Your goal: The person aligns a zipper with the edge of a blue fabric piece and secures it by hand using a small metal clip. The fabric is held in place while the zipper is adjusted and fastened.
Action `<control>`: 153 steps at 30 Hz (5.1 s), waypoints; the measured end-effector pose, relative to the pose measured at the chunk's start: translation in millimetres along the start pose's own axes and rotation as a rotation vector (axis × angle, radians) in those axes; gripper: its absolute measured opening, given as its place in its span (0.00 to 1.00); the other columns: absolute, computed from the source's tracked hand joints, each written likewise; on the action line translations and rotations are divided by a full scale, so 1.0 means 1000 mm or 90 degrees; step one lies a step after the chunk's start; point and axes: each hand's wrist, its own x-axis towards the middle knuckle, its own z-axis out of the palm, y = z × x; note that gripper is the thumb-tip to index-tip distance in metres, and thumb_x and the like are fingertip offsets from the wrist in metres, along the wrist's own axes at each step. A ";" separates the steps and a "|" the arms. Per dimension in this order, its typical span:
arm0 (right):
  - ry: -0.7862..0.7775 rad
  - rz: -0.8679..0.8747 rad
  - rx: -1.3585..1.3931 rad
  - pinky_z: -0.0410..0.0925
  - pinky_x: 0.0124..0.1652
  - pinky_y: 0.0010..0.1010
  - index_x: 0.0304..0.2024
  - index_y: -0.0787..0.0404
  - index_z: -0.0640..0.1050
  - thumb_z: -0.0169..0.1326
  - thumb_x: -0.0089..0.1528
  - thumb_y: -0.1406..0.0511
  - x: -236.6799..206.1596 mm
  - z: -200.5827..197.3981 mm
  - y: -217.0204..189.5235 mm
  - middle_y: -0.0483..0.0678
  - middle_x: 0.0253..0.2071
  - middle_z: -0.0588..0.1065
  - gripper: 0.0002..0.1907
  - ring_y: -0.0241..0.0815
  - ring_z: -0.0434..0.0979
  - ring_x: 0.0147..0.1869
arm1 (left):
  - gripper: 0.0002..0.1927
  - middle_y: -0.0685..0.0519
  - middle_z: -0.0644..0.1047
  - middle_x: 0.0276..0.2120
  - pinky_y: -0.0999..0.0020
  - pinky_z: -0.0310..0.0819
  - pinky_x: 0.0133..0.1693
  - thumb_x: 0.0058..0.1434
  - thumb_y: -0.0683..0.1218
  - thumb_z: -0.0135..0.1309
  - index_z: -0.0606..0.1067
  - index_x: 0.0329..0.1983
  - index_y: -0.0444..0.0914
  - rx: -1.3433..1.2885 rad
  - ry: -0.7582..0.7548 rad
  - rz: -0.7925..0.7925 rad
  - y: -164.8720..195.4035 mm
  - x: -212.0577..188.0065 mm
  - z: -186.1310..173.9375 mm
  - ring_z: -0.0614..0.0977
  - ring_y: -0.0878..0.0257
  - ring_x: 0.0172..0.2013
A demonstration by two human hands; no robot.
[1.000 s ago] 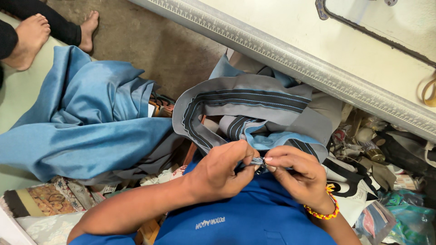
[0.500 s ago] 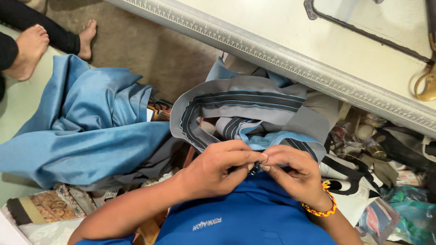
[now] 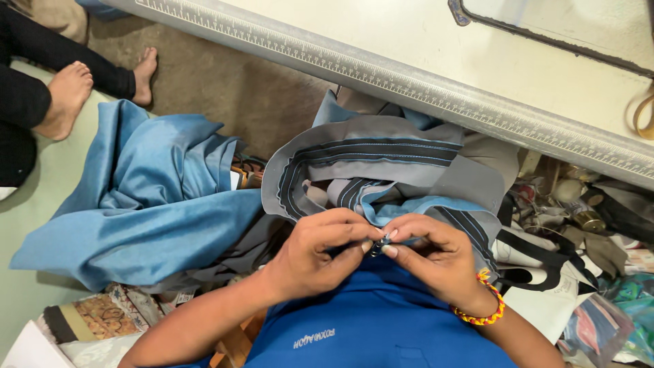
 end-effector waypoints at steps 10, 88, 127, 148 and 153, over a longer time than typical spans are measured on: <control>-0.028 0.059 0.031 0.73 0.52 0.28 0.45 0.66 0.76 0.61 0.59 0.79 -0.001 -0.005 0.010 0.51 0.45 0.80 0.13 0.37 0.80 0.51 | 0.12 0.47 0.80 0.42 0.69 0.79 0.43 0.63 0.34 0.56 0.79 0.50 0.34 -0.024 0.022 0.006 -0.007 -0.012 0.010 0.84 0.58 0.40; -0.087 0.229 0.134 0.73 0.44 0.28 0.42 0.62 0.69 0.60 0.54 0.78 -0.003 0.007 0.000 0.48 0.39 0.77 0.18 0.35 0.78 0.43 | 0.17 0.46 0.77 0.45 0.61 0.80 0.46 0.63 0.43 0.65 0.76 0.52 0.32 0.164 -0.199 0.241 0.002 -0.006 -0.022 0.82 0.51 0.45; -0.120 -0.103 -0.126 0.78 0.38 0.25 0.41 0.68 0.78 0.63 0.57 0.76 -0.004 0.016 -0.014 0.52 0.41 0.80 0.10 0.39 0.85 0.40 | 0.15 0.45 0.76 0.44 0.67 0.78 0.41 0.53 0.26 0.57 0.71 0.38 0.34 -0.056 -0.059 0.087 -0.026 -0.034 0.011 0.82 0.55 0.40; -0.234 -0.298 -0.243 0.74 0.46 0.40 0.44 0.70 0.73 0.63 0.58 0.74 0.013 0.016 -0.032 0.56 0.42 0.74 0.14 0.53 0.79 0.45 | 0.14 0.46 0.77 0.42 0.63 0.80 0.43 0.53 0.26 0.60 0.73 0.37 0.33 -0.087 -0.052 0.203 -0.016 -0.024 0.010 0.82 0.51 0.45; -0.232 -0.358 -0.277 0.74 0.47 0.42 0.45 0.71 0.73 0.63 0.58 0.74 0.015 0.016 -0.032 0.55 0.43 0.75 0.15 0.53 0.79 0.46 | 0.13 0.45 0.77 0.44 0.57 0.81 0.49 0.53 0.28 0.57 0.75 0.40 0.32 -0.035 -0.108 0.271 -0.018 -0.022 0.000 0.82 0.48 0.46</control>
